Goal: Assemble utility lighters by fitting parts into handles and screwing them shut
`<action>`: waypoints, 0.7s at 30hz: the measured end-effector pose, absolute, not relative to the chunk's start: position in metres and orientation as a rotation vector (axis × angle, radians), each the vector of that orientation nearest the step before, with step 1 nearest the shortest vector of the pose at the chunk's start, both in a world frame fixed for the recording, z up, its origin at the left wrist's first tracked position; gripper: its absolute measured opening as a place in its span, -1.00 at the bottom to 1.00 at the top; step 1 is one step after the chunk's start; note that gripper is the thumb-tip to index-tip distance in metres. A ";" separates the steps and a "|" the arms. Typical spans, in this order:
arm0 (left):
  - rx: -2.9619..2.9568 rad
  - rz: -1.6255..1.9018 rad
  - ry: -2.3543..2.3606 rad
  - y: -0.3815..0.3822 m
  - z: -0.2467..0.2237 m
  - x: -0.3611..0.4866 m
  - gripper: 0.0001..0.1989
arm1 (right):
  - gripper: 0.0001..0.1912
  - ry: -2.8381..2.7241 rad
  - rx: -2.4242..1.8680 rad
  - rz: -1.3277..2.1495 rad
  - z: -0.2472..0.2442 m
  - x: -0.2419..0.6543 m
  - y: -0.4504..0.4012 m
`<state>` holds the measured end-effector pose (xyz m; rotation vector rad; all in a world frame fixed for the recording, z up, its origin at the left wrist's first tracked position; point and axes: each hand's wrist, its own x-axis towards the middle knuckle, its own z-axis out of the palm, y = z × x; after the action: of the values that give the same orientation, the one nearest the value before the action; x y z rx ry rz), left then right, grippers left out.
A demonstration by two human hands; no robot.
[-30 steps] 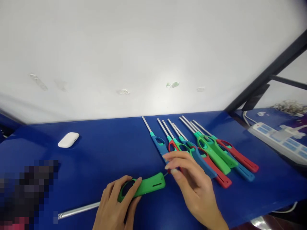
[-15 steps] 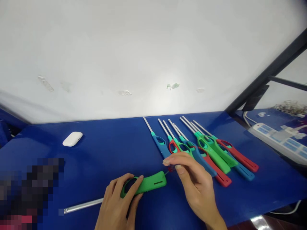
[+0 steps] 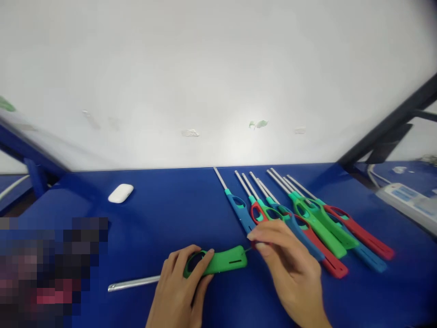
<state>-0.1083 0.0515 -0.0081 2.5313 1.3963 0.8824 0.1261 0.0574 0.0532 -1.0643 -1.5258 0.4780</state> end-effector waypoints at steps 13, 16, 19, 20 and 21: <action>2.447 0.724 1.465 0.043 0.002 -0.103 -0.54 | -0.89 -1.458 -1.006 0.400 0.047 0.128 0.056; 2.441 0.723 1.479 0.042 0.002 -0.103 -0.54 | -0.82 -1.430 -0.980 0.376 0.049 0.125 0.057; 2.449 0.745 1.473 0.043 -0.002 -0.103 -0.55 | -0.80 -1.450 -1.032 0.429 0.049 0.125 0.058; 2.455 0.759 1.461 0.044 -0.003 -0.103 -0.55 | -0.86 -1.448 -1.028 0.433 0.048 0.125 0.058; 2.458 0.776 1.447 0.045 -0.005 -0.104 -0.54 | -0.88 -1.447 -1.011 0.426 0.048 0.126 0.058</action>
<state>-0.1040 0.0447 -0.0046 2.4580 1.4473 0.7757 0.1256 0.0582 0.0475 -1.0114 -1.4472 0.4261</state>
